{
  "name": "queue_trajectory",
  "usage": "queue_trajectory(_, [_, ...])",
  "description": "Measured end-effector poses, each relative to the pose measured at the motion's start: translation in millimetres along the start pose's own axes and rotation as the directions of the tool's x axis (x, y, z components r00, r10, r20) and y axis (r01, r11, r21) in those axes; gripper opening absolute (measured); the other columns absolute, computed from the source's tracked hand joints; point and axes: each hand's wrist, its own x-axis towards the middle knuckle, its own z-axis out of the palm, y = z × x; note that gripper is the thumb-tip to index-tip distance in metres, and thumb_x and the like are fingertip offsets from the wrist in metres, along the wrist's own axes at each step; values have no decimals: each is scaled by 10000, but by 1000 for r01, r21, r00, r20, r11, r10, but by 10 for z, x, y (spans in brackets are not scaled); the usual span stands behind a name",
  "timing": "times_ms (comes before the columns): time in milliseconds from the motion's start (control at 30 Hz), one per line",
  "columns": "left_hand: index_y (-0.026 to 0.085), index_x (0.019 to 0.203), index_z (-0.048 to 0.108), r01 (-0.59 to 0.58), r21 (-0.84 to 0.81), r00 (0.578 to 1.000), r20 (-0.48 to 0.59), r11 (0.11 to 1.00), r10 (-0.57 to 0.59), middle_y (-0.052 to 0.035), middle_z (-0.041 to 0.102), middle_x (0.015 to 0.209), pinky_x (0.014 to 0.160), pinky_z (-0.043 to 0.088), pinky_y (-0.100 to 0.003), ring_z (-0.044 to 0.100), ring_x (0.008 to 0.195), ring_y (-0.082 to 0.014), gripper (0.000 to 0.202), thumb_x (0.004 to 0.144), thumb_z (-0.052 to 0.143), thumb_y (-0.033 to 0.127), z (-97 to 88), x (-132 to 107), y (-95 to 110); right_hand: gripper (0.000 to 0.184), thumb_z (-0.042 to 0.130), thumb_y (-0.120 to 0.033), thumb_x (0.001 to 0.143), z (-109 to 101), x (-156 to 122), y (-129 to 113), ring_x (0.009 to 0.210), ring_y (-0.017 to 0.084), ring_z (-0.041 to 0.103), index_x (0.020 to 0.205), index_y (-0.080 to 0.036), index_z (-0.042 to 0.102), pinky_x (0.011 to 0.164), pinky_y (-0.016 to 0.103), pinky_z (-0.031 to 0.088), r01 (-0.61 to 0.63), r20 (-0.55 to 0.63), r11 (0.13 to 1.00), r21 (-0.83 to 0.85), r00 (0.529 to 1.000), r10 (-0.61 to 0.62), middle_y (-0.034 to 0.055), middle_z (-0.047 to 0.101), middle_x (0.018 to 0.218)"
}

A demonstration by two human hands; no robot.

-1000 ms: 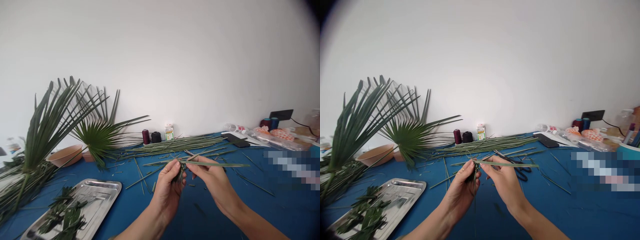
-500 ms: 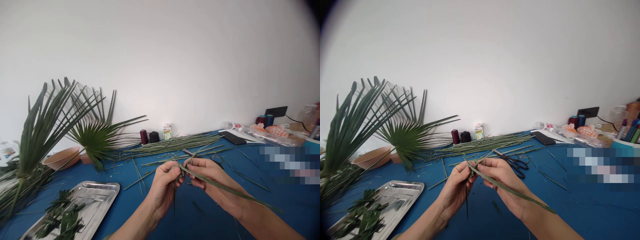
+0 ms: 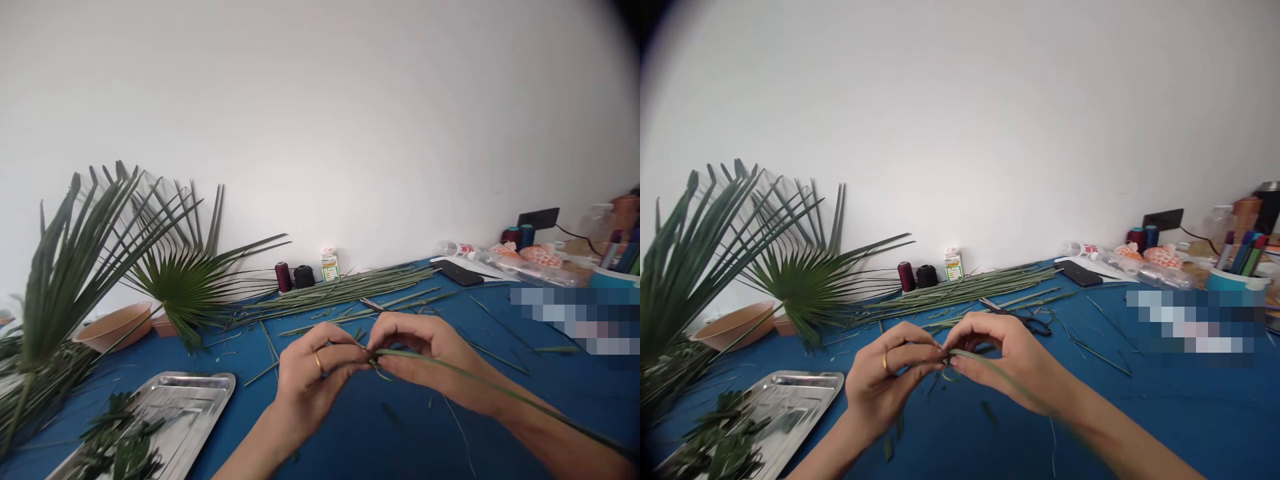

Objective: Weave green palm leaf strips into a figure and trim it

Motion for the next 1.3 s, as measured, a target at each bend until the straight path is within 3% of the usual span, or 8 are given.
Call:
queue_trajectory(167, [306,992,652,-181,255,979,-49,950,200,-45,712,796,627,490,-240,640,702,-174,414,695,600,23,-16,-133,-51,237,602,-239,728,-55,-64,-26,926,217,568,965,-236,621,795,333,467,24,-30,999,-42,999,-25,37,624,955])
queue_trajectory(300, [249,1229,451,-451,409,890,140,793,434,-88,696,947,653,497,-275,634,836,-226,506,764,502,55,-55,-208,-94,185,580,-312,757,23,-75,55,947,225,584,911,-243,655,823,345,472,-62,-176,998,-20,983,57,36,655,951])
queue_trajectory(400, [207,1286,368,-512,471,857,222,718,464,-107,678,993,633,491,-283,629,853,-247,517,793,450,76,-31,-255,-128,131,582,-326,759,90,-56,85,853,199,620,821,-252,671,765,301,499,-129,-305,983,-132,949,84,11,680,860])
queue_trajectory(600, [248,1247,426,-360,515,909,3,778,418,-112,684,978,728,454,-345,602,903,-255,444,831,408,91,167,-376,-141,125,554,-312,780,118,-24,36,789,177,619,766,-257,666,715,277,499,-116,-337,944,-310,941,5,-5,674,800])
queue_trajectory(767, [231,1229,456,-361,417,925,45,834,377,-124,669,1007,747,455,-356,588,948,-256,402,850,370,128,110,-376,-173,124,543,-272,794,138,-17,40,770,174,613,756,-235,655,690,275,495,-84,-307,938,-335,951,-25,6,664,789])
queue_trajectory(933, [258,1230,448,-459,424,883,126,780,451,-86,692,963,692,503,-307,626,877,-236,494,773,504,80,-12,-265,-179,112,502,-215,824,200,-70,96,816,164,591,771,-228,600,737,268,468,30,-321,916,-400,932,-170,8,639,809])
queue_trajectory(1133, [289,1007,642,-21,258,991,-123,966,55,-50,699,852,666,483,-251,629,747,-171,362,718,598,76,131,-237,-145,97,482,-172,842,244,-136,163,815,132,570,820,-233,554,723,236,447,109,-277,917,-384,934,-227,-2,605,822])
queue_trajectory(1300, [320,900,682,-60,234,984,-148,970,96,-41,702,919,717,454,-280,616,788,-180,334,706,605,60,209,-208,-173,106,464,-210,848,212,-154,148,726,130,562,786,-232,547,650,239,445,22,-272,928,-372,953,-132,-10,580,766])
